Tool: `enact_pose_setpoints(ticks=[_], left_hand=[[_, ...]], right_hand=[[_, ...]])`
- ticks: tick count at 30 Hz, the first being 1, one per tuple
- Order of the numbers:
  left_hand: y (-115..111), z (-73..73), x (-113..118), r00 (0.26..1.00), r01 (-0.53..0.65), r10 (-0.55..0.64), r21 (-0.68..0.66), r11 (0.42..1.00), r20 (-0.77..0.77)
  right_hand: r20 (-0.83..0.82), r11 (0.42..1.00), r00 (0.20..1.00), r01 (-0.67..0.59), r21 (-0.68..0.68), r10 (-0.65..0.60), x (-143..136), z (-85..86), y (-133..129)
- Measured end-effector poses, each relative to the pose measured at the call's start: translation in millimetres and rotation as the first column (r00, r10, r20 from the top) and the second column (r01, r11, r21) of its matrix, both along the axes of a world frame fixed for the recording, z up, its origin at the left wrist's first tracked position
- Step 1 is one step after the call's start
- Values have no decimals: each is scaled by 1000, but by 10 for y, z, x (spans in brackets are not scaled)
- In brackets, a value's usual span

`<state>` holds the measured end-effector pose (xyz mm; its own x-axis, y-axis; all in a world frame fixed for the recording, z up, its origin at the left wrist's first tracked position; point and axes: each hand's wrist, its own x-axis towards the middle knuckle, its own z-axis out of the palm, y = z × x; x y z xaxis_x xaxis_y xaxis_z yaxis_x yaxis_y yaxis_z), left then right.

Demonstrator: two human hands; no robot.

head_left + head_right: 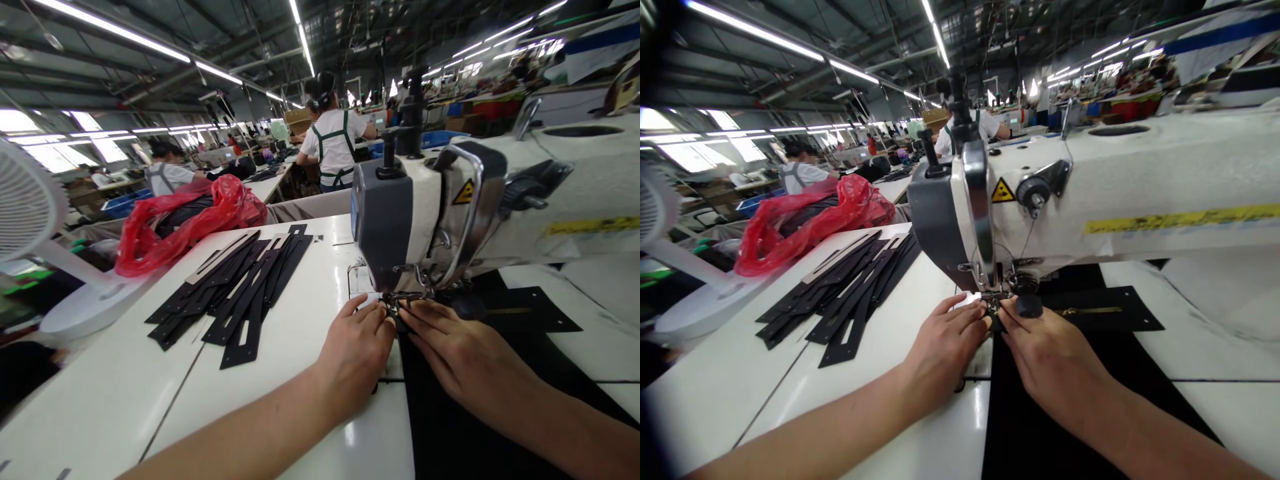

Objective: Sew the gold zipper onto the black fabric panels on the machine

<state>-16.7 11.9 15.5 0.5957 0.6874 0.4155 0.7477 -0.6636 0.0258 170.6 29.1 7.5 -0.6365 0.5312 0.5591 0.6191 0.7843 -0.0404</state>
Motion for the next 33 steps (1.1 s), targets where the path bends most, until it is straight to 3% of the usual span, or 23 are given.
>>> enact_pose_setpoints(ticks=[5, 18, 27, 33], left_hand=[[48, 5, 15, 1000, -7, 6, 9, 1000, 16], [168, -141, 50, 997, -58, 55, 56, 997, 61], [142, -148, -8, 980, -8, 14, -30, 1000, 199], [178, -153, 1, 983, -9, 12, -15, 1000, 183]], right_hand=[[-8, 1000, 1000, -17, -20, 17, -8, 35, 27], [16, 993, 1000, 7, -119, -5, -5, -5, 110], [-18, 999, 1000, -24, -40, 23, 25, 13, 113], [-9, 999, 999, -32, -43, 32, 39, 16, 153]])
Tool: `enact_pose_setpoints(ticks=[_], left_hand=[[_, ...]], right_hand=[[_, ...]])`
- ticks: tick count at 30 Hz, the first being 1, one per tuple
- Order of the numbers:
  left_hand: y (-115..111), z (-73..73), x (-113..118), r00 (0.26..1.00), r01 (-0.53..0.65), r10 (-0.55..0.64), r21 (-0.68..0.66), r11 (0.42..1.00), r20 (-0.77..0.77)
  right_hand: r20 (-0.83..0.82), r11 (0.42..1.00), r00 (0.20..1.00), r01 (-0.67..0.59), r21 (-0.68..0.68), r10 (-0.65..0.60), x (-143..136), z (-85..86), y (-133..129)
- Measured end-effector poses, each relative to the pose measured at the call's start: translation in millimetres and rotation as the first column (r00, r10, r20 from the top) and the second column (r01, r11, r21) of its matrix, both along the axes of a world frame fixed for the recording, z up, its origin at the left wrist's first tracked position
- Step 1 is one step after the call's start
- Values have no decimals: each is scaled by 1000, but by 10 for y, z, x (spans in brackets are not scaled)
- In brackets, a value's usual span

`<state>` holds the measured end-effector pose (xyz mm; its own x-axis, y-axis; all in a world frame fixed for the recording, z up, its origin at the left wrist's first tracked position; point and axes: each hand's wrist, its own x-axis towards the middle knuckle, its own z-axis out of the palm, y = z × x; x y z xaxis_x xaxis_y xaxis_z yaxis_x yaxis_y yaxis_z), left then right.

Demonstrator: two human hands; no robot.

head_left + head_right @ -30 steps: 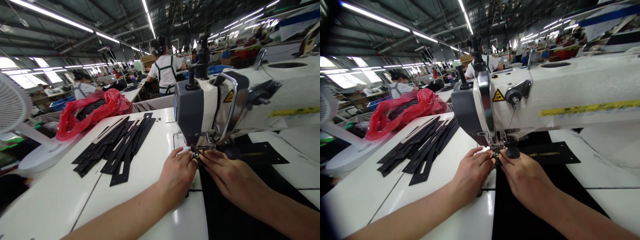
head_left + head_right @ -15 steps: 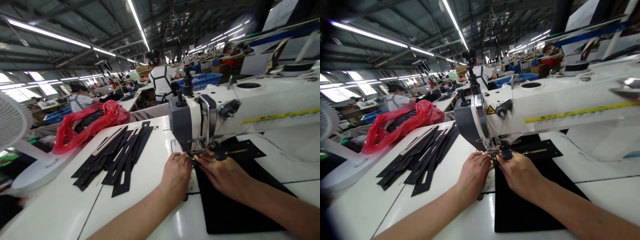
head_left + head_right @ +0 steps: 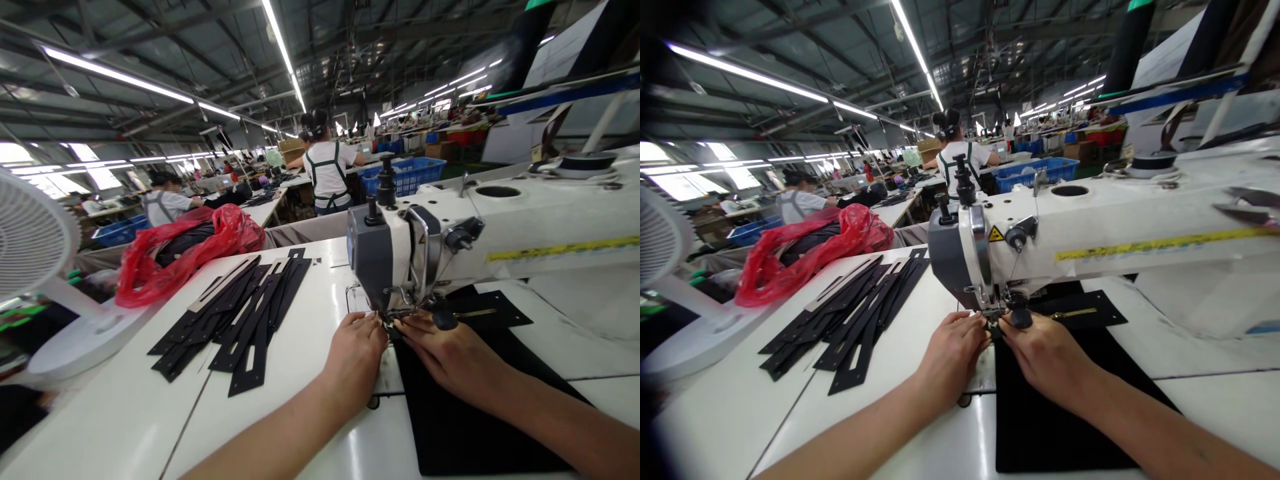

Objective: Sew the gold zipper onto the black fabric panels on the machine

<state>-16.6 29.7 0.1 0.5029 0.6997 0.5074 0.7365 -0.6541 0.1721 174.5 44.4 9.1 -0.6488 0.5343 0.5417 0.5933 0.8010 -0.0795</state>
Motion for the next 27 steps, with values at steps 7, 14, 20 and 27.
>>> enact_pose_setpoints(ticks=[7, 14, 20, 27], left_hand=[[17, 32, 13, 998, -28, 29, 20, 999, -53], [34, 31, 47, 997, -71, 72, 29, 997, -42], [51, -1, 67, 995, -90, 92, 51, 995, -45], [-171, 148, -82, 995, -31, 33, 22, 999, -89]], right_hand=[[22, 1000, 1000, -10, -9, 10, 5, 8, 49], [29, 998, 999, 24, -53, -22, 1, -19, 35], [7, 999, 1000, 7, -41, -7, 26, 13, 111], [95, 916, 964, 201, 348, -248, 377, 31, -421]])
